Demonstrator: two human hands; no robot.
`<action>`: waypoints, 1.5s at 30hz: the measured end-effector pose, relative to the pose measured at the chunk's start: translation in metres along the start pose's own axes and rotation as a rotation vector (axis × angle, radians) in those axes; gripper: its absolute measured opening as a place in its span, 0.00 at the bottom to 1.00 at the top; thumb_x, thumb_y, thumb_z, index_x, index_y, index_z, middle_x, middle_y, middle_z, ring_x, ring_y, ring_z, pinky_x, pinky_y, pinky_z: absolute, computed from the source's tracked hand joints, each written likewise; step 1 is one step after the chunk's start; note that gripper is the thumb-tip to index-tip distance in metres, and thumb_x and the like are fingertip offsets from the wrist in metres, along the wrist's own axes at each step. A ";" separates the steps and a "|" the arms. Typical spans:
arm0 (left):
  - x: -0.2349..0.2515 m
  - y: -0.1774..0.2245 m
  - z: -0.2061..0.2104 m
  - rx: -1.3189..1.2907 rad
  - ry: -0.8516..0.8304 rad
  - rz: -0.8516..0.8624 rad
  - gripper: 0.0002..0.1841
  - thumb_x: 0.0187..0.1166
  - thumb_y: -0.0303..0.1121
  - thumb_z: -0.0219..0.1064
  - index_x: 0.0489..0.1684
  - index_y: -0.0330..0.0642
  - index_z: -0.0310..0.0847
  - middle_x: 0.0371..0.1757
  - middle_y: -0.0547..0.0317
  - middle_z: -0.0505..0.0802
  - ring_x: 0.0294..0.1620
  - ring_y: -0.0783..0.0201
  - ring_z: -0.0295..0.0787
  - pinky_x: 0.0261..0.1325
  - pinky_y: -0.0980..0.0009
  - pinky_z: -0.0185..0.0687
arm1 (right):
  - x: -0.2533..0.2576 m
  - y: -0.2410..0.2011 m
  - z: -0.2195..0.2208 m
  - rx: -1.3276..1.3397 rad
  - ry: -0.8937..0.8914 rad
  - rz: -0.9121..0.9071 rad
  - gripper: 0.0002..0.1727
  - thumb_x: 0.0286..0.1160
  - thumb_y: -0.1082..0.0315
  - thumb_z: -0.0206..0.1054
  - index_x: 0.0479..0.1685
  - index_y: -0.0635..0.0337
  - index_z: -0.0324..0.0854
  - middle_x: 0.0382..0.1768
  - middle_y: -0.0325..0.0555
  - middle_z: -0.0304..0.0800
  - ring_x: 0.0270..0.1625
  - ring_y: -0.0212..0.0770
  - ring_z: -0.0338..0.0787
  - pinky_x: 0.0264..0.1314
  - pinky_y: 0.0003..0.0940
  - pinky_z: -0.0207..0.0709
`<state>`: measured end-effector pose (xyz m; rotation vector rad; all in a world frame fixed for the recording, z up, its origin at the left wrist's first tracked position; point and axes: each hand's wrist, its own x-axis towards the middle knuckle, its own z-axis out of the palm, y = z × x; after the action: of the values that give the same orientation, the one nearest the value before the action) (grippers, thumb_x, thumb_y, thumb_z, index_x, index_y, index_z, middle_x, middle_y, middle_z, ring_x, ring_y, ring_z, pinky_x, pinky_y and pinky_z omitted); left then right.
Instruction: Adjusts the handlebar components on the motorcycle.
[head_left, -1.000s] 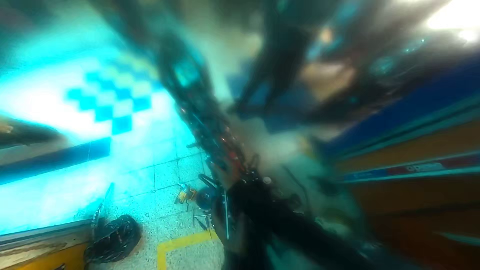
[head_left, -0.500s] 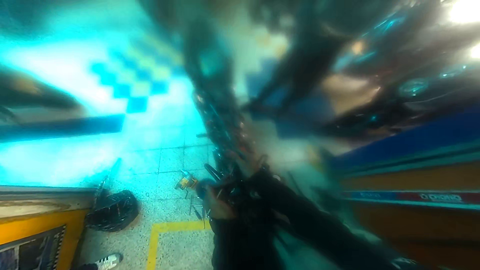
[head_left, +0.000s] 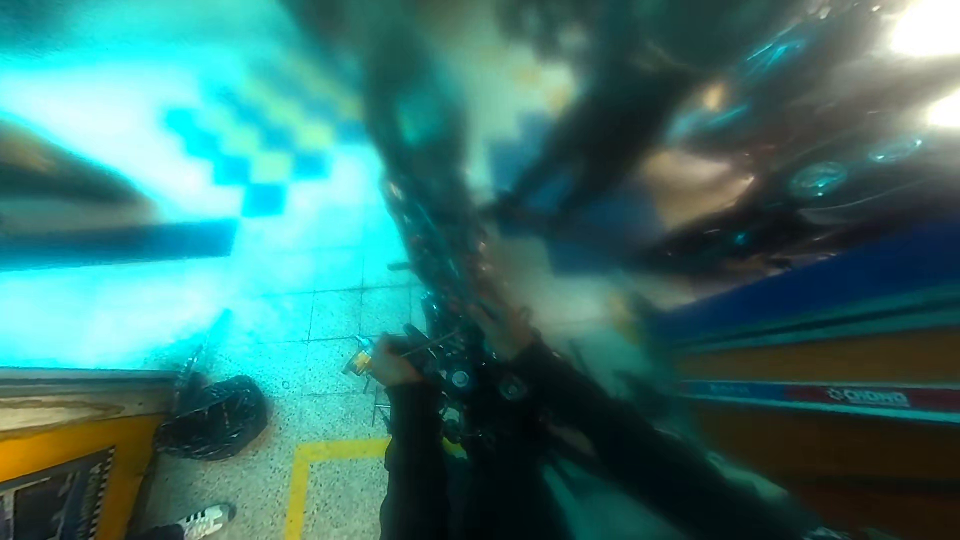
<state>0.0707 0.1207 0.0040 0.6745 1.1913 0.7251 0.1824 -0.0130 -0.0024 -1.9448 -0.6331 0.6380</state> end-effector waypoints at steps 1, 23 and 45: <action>0.003 0.001 0.004 -0.005 0.010 0.004 0.23 0.87 0.43 0.47 0.16 0.47 0.70 0.11 0.62 0.81 0.07 0.68 0.72 0.10 0.72 0.66 | -0.001 -0.001 -0.001 -0.004 0.005 -0.011 0.21 0.91 0.51 0.56 0.57 0.57 0.87 0.44 0.49 0.94 0.48 0.45 0.93 0.58 0.55 0.83; 0.064 -0.002 0.051 0.104 0.016 -0.141 0.20 0.88 0.44 0.47 0.20 0.50 0.64 0.10 0.64 0.72 0.06 0.66 0.68 0.12 0.69 0.71 | -0.003 -0.007 -0.005 -0.063 0.068 0.023 0.19 0.90 0.53 0.56 0.50 0.58 0.88 0.37 0.49 0.91 0.41 0.44 0.91 0.49 0.53 0.82; 0.102 -0.022 0.092 0.205 -0.265 -0.319 0.21 0.89 0.40 0.47 0.17 0.51 0.60 0.07 0.67 0.68 0.04 0.68 0.62 0.10 0.70 0.66 | -0.006 0.012 -0.008 -0.144 0.005 -0.033 0.23 0.78 0.49 0.72 0.61 0.56 0.84 0.42 0.47 0.94 0.44 0.44 0.95 0.53 0.54 0.88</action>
<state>0.1839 0.1811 -0.0498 0.7051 1.1014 0.2391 0.1856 -0.0267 -0.0090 -2.0638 -0.7239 0.5798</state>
